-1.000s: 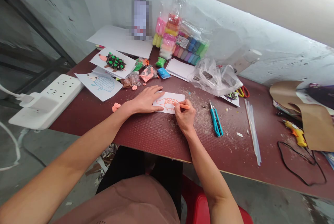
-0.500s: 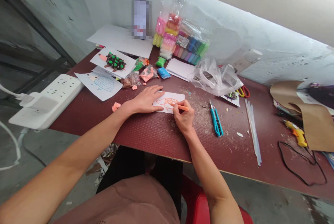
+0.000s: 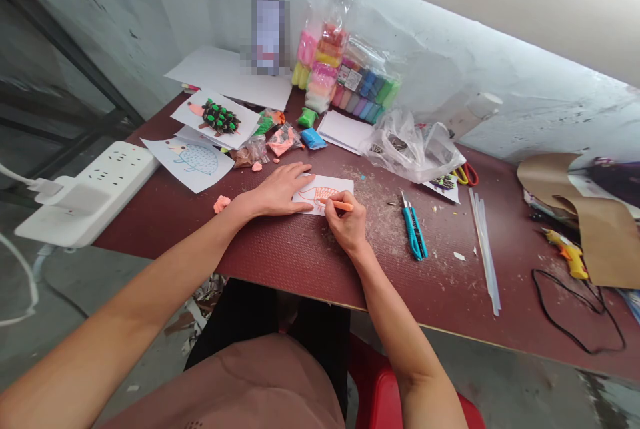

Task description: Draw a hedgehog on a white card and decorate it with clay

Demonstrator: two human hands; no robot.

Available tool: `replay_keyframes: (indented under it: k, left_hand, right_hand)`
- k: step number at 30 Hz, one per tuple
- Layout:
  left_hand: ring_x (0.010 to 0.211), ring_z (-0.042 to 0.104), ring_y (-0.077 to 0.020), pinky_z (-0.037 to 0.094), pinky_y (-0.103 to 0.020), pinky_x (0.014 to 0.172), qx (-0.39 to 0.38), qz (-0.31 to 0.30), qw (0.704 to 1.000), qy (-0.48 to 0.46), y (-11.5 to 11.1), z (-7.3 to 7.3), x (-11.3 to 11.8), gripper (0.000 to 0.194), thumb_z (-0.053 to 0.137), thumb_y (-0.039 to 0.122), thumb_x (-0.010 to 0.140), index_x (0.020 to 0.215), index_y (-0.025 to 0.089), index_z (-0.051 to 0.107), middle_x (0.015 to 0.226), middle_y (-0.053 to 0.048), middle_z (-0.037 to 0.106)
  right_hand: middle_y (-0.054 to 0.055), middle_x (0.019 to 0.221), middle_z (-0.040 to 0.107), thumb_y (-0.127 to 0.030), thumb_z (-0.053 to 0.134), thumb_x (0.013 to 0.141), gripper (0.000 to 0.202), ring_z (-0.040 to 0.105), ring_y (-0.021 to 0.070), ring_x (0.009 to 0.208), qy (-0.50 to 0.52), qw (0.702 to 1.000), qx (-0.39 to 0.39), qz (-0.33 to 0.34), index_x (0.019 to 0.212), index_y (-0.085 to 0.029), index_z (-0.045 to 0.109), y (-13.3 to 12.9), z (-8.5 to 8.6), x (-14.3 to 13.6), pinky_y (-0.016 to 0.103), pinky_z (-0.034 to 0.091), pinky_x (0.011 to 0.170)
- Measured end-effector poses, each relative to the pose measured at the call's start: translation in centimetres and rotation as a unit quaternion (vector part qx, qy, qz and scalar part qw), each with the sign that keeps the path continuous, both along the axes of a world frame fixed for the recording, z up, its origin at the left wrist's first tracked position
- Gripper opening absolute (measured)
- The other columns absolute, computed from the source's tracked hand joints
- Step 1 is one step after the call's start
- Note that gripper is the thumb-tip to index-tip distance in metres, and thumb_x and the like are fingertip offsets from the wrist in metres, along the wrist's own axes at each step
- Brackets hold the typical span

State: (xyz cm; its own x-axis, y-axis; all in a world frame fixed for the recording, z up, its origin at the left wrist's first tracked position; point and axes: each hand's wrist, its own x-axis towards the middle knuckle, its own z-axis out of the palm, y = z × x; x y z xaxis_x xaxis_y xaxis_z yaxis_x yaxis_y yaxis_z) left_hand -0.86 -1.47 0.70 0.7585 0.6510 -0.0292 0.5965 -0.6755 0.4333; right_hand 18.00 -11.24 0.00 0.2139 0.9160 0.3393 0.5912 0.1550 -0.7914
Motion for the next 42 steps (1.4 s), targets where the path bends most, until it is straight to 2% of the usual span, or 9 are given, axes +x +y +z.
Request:
replay_keyframes:
  k: [7, 15, 22, 32, 36, 42]
  left_hand:
    - [0.158, 0.03, -0.0355, 0.025, -0.05, 0.127, -0.003, 0.001, 1.0, 0.007, -0.1, 0.25, 0.0, 0.072, 0.061, 0.055, 0.092, 0.152, 0.016, 0.051, 0.17, -0.018, 0.035]
    - [0.158, 0.03, -0.0349, 0.024, -0.05, 0.127, 0.004, -0.003, 1.0, -0.003, 0.15, -0.33, -0.08, 0.073, 0.061, 0.057, 0.092, 0.153, 0.019, 0.05, 0.17, -0.017, 0.035]
    - [0.158, 0.028, -0.0357, 0.023, -0.049, 0.128, -0.005, 0.0, 1.0, 0.013, -0.12, 0.3, 0.04, 0.075, 0.062, 0.053, 0.092, 0.154, 0.014, 0.049, 0.171, -0.019, 0.032]
    - [0.157, 0.03, -0.0357, 0.025, -0.051, 0.127, 0.003, -0.003, 1.0, -0.002, 0.05, -0.02, -0.01, 0.072, 0.063, 0.055, 0.091, 0.152, 0.018, 0.051, 0.169, -0.018, 0.036]
    - [0.158, 0.029, -0.0366, 0.024, -0.051, 0.127, -0.001, -0.001, 1.0, 0.007, -0.02, 0.16, 0.0, 0.073, 0.062, 0.054, 0.092, 0.153, 0.014, 0.05, 0.17, -0.02, 0.033]
    - [0.157, 0.031, -0.0359, 0.025, -0.05, 0.127, 0.007, -0.001, 1.0, 0.005, -0.05, 0.14, 0.03, 0.072, 0.063, 0.054, 0.092, 0.152, 0.016, 0.051, 0.169, -0.019, 0.035]
  right_hand:
    - [0.001, 0.066, 0.067, -0.035, 0.059, 0.086, 0.019, 0.053, 0.0139, 0.055, -0.011, 1.0, 0.006, 0.004, 0.072, -0.023, 0.059, 0.02, 0.1, -0.05, 0.027, 0.042, 0.055]
    - [0.001, 0.068, 0.068, -0.034, 0.06, 0.086, 0.017, 0.055, 0.0145, 0.058, -0.017, 1.0, 0.002, -0.004, 0.072, -0.023, 0.059, 0.04, 0.01, 0.06, 0.027, 0.043, 0.057]
    - [0.0, 0.065, 0.065, -0.034, 0.061, 0.086, 0.018, 0.053, 0.0141, 0.056, -0.019, 1.0, -0.001, -0.001, 0.072, -0.023, 0.058, 0.04, -0.06, 0.12, 0.027, 0.041, 0.056]
    - [0.001, 0.067, 0.067, -0.032, 0.061, 0.086, 0.017, 0.054, 0.0143, 0.056, -0.013, 1.0, 0.009, 0.004, 0.073, -0.023, 0.059, 0.02, -0.02, 0.05, 0.028, 0.041, 0.056]
    - [0.001, 0.067, 0.068, -0.032, 0.06, 0.086, 0.017, 0.054, 0.0141, 0.056, -0.016, 1.0, 0.005, 0.0, 0.072, -0.023, 0.059, 0.01, -0.02, 0.06, 0.027, 0.041, 0.056]
    - [0.0, 0.063, 0.064, -0.033, 0.061, 0.086, 0.018, 0.052, 0.0135, 0.055, -0.023, 1.0, 0.008, 0.009, 0.071, -0.023, 0.057, -0.02, 0.03, 0.13, 0.027, 0.04, 0.054]
